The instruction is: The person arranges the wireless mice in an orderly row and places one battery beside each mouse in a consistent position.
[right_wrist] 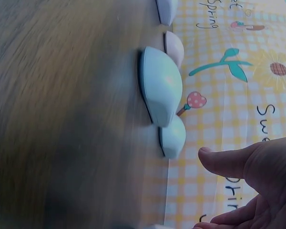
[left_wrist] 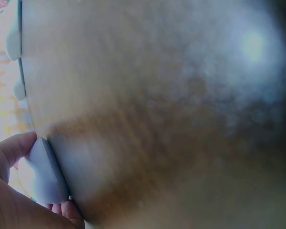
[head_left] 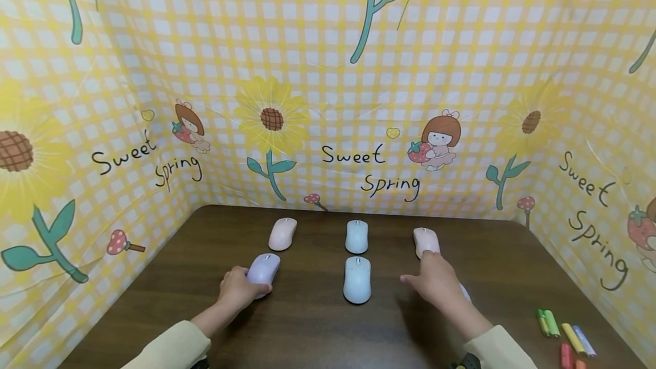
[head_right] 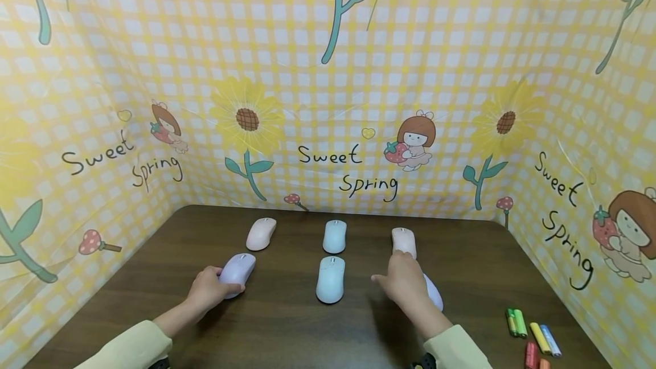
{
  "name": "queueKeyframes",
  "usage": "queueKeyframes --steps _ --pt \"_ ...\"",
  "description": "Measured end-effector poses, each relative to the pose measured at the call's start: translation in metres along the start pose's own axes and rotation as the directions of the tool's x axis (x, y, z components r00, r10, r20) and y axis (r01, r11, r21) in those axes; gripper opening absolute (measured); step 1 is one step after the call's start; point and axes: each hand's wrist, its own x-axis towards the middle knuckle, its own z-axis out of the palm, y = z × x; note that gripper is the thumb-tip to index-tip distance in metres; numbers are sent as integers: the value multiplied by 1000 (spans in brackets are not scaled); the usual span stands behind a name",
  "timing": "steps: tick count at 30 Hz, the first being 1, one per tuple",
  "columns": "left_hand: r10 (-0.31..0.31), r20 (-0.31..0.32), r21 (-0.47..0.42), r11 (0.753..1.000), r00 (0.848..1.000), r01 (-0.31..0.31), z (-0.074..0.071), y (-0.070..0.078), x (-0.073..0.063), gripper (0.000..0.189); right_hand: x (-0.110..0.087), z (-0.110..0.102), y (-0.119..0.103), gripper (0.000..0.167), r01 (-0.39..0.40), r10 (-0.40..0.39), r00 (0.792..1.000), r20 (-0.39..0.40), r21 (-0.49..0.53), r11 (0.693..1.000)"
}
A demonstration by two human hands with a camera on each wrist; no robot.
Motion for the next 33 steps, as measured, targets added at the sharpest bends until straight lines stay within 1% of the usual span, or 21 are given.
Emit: queueKeyframes --steps 3,6,9,12,18,25,29,33 --pt "0 -1 4 1000 1000 0 0 0 1 69 -2 -5 7 57 -6 6 1000 3 13 1000" --pt "-3 -1 4 1000 1000 3 0 0 1 69 -5 -9 16 58 -5 5 1000 -1 29 1000" --pt "-4 -1 2 1000 1000 4 1 0 1 69 -7 -12 24 59 6 -6 1000 -10 26 1000" --pt "-5 -2 3 1000 1000 5 1 0 1 69 -8 -15 32 57 5 -5 1000 -9 4 1000" --pt "-7 -1 3 1000 1000 7 0 0 1 70 -11 -20 46 52 -26 27 999 31 -11 1000" --pt "-12 1 -7 1000 1000 12 0 0 1 70 -13 -20 60 52 -14 15 999 48 -21 1000" --pt "-14 -2 -4 1000 1000 14 0 -1 1 71 -13 -18 64 54 0 1 999 53 -23 1000" --pt "-9 -3 1 1000 1000 9 1 -2 1 71 -15 -15 66 57 -11 12 999 52 -19 1000"
